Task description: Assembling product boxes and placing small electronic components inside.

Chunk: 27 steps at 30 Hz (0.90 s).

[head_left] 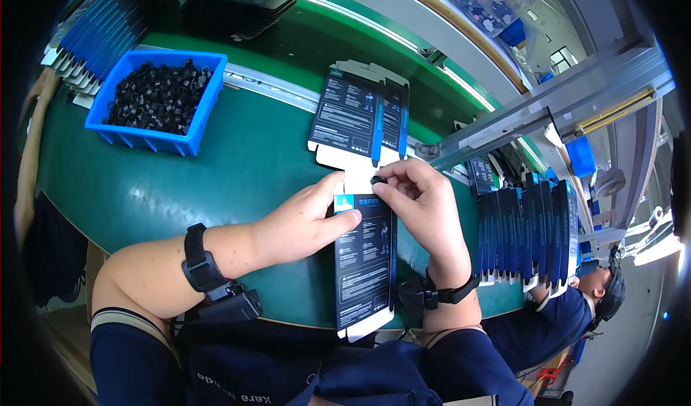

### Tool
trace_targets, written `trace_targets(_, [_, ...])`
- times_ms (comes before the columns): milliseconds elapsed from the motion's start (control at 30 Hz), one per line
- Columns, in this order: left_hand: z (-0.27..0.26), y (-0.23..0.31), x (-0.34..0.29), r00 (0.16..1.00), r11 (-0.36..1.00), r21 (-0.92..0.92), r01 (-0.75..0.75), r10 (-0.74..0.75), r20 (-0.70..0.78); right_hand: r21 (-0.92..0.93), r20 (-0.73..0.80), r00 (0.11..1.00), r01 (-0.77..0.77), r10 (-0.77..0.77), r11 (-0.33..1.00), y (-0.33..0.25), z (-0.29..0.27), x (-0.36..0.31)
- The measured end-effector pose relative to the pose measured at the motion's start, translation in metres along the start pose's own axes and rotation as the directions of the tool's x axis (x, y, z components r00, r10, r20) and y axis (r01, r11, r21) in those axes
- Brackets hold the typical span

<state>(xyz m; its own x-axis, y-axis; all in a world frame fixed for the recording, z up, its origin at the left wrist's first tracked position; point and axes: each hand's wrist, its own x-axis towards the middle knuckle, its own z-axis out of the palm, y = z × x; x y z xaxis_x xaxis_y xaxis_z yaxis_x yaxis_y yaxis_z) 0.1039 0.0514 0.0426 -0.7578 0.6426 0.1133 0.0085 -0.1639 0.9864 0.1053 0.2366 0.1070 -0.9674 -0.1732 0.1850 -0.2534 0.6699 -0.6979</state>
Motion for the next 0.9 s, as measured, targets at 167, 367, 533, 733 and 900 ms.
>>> trace_targets(167, [0.001, 0.003, -0.001, 0.999, 0.999, -0.001, 0.039, -0.039, 0.002, -0.035, 0.005, 0.999, 0.046, -0.045, 0.998, 0.004, -0.003, 0.001])
trace_targets(367, [0.002, 0.0, -0.002, 0.999, 0.997, 0.049, -0.052, 0.053, -0.012, 0.035, 0.067, 0.994, -0.094, 0.092, 0.995, 0.0, -0.005, 0.0])
trace_targets(533, [0.007, -0.006, -0.001, 0.982, 0.983, 0.088, -0.164, 0.171, -0.085, 0.203, 0.124, 0.979, -0.185, 0.162, 0.962, 0.006, -0.004, 0.001])
trace_targets(733, [0.006, 0.001, -0.004, 0.996, 0.973, 0.214, -0.087, 0.09, -0.007, 0.291, 0.212, 0.951, -0.282, 0.226, 0.914, 0.019, 0.004, 0.005])
trace_targets(900, [0.002, -0.002, -0.003, 1.0, 0.979, 0.201, -0.01, 0.007, 0.012, 0.053, 0.217, 0.957, -0.21, 0.194, 0.976, 0.009, 0.004, 0.005])
